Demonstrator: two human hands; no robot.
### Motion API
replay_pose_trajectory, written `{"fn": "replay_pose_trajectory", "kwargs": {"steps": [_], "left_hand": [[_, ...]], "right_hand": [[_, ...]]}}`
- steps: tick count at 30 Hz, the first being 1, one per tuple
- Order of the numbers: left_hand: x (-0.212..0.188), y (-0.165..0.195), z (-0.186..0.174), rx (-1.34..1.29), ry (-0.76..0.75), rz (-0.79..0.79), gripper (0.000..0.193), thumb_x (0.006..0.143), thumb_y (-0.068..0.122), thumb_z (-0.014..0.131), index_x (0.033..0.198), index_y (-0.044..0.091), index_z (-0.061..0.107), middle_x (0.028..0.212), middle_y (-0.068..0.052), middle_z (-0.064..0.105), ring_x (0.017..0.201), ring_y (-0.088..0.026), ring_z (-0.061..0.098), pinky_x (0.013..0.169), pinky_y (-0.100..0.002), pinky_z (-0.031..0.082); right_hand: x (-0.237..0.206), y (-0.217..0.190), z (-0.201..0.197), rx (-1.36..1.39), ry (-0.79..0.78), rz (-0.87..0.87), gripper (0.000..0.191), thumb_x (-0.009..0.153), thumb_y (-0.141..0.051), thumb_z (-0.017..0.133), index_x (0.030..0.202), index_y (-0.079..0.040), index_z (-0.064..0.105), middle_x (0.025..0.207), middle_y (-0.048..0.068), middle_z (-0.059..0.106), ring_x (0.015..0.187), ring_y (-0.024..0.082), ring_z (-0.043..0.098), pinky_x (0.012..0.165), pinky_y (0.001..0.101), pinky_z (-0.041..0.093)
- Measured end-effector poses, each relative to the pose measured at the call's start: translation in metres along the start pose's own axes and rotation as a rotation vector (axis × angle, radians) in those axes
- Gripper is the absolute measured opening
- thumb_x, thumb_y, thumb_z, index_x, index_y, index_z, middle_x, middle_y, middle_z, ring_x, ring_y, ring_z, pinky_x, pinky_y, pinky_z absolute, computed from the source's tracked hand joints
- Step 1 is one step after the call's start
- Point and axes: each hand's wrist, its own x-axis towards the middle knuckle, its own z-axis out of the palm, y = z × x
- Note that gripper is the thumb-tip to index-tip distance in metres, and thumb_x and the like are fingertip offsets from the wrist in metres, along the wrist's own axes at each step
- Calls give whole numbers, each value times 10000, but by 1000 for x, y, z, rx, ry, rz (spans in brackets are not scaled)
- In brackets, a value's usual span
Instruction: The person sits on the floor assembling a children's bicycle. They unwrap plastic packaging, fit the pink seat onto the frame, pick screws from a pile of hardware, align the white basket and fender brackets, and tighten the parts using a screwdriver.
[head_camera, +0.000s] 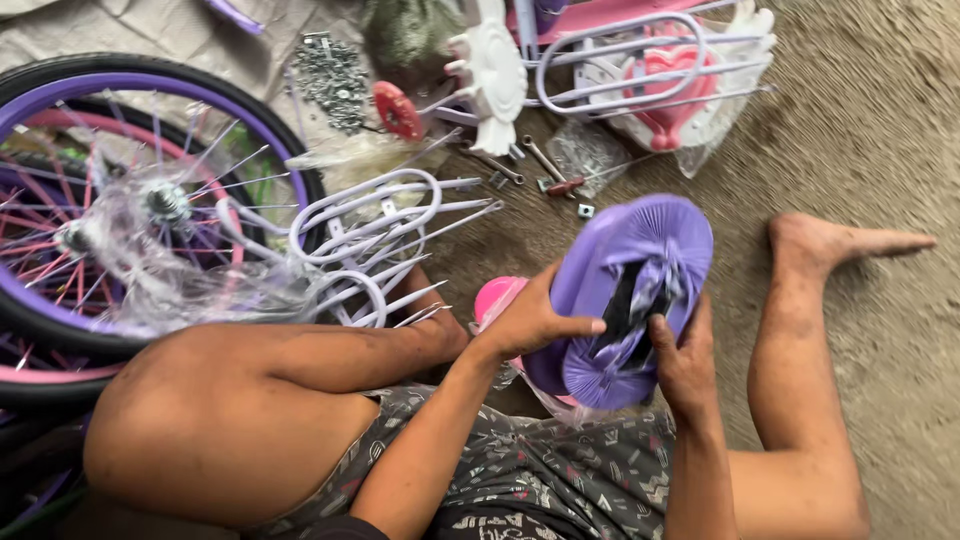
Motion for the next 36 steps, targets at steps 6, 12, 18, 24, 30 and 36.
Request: {"fn": "replay_pose_trajectory", "kwargs": {"steps": [6,12,18,24,30,36], "left_hand": [[-9,42,-48,47,559,174,729,697,301,903,1293,10,602,1110,-84,711,955,-173,687,879,-324,577],[12,41,-180,-446,1298,430,641,779,267,895,1283,-55,662,1237,-108,701,1021,-193,672,872,-348,579],[-23,27,-237,-694,1629,592,697,783,328,852,1308,-45,586,1329,-185,658,1090,-298,713,921,-468,633],[-8,55,-249,-735,1689,588,808,711,295,885,1339,-50,510,1320,-203,633,1062,-308,720,902,-470,597],[15,79,-239,-688,1751,440,915,695,294,907,1385,-53,417,1374,-240,594,1138,-329,703,933,-453,581],[29,57,-226,-629,1765,221,803,736,214,787,1409,57,381,1330,-186,554,1117,-320,641,917,-460,570]], "right_hand": [[-33,99,20,3,-176,363,443,1077,-347,473,1179,39,663,997,166,716,884,295,654,811,403,559],[-80,142,66,-819,-600,48,306,936,-197,564,1172,-3,587,1091,271,646,935,471,659,820,552,526],[-49,138,64,-1025,-444,98,408,911,-253,639,1217,5,561,1227,274,593,1038,454,635,864,542,533],[-18,108,79,-1209,-441,31,863,675,-427,848,1347,-15,496,1280,270,586,1172,441,562,886,522,527],[9,101,73,-1083,-580,313,1040,696,-582,826,1406,34,380,1143,309,696,1100,474,670,965,526,536],[26,123,81,-992,-600,358,1218,631,-693,895,1412,68,353,1298,366,580,1198,493,594,993,507,509]]}}
